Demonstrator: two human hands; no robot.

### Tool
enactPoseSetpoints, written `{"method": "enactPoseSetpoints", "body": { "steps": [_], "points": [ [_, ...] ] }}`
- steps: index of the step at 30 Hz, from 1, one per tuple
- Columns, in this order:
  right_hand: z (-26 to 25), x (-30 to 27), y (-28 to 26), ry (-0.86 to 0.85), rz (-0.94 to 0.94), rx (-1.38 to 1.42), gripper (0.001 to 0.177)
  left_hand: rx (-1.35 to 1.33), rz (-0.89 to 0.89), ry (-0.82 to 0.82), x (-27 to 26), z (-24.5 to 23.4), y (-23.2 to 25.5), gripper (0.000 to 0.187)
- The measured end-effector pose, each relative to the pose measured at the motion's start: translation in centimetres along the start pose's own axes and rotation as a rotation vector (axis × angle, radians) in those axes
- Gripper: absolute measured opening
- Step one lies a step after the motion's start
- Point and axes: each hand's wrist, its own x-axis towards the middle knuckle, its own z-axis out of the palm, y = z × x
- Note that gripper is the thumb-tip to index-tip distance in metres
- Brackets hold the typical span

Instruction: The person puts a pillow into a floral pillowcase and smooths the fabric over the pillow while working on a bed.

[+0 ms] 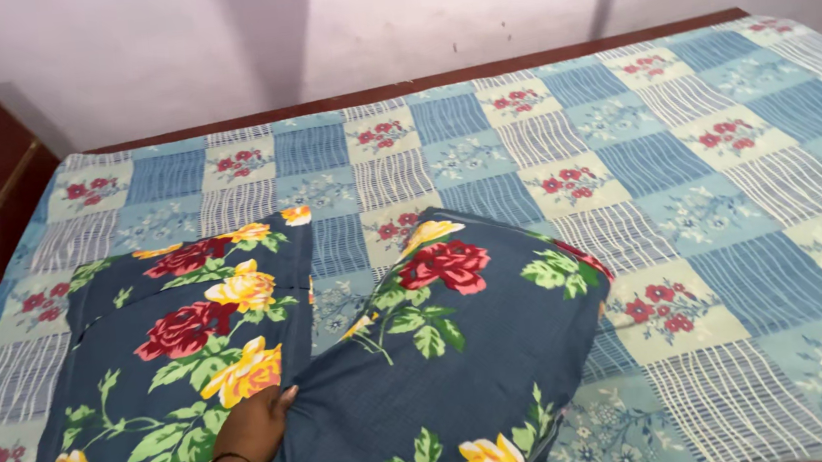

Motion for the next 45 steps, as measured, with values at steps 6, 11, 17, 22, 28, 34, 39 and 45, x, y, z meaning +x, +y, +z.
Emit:
{"method": "enactPoseSetpoints", "body": {
  "steps": [6, 11, 17, 22, 28, 34, 39, 45],
  "points": [
    [-8.4, -0.9, -0.7, 0.029, -0.209, 0.101, 0.050, 0.026, 0.234, 0.330, 0.6, 0.2, 3.7, 0.052],
    [-16.8, -3.1, -1.9, 0.311, -0.047, 0.280, 0.054, 0.015, 0.625, 0.308, -1.3, 2.6, 15.8, 0.082],
    [-20.5, -3.6, -0.9, 0.449, -0.093, 0.334, 0.053, 0.116, 0.744, 0.094, -6.2, 5.2, 25.7, 0.082],
    [-25.5, 0.0, 5.1, 0.990, -0.169, 0.312, 0.043, 0.129, 0.920, 0.217, -6.9, 5.6, 25.3, 0.075],
    [-29.9, 3.6, 13.7, 1.152, -0.089, 0.309, 0.047, 0.036, 0.911, 0.264, -7.1, 5.9, 25.2, 0.069],
    [-27.5, 0.6, 10.7, 0.762, 0.042, 0.711, 0.053, -0.011, 0.907, 0.305, -6.8, 6.0, 24.9, 0.066],
    [-27.4, -3.1, 10.8, 0.580, -0.160, 0.672, 0.032, -0.024, 0.881, 0.306, -5.9, 6.2, 24.7, 0.064],
    [-28.4, -6.7, 7.2, 0.845, -0.324, 0.535, 0.022, -0.023, 0.806, 0.400, -6.1, 6.2, 25.5, 0.070]
  ]
}}
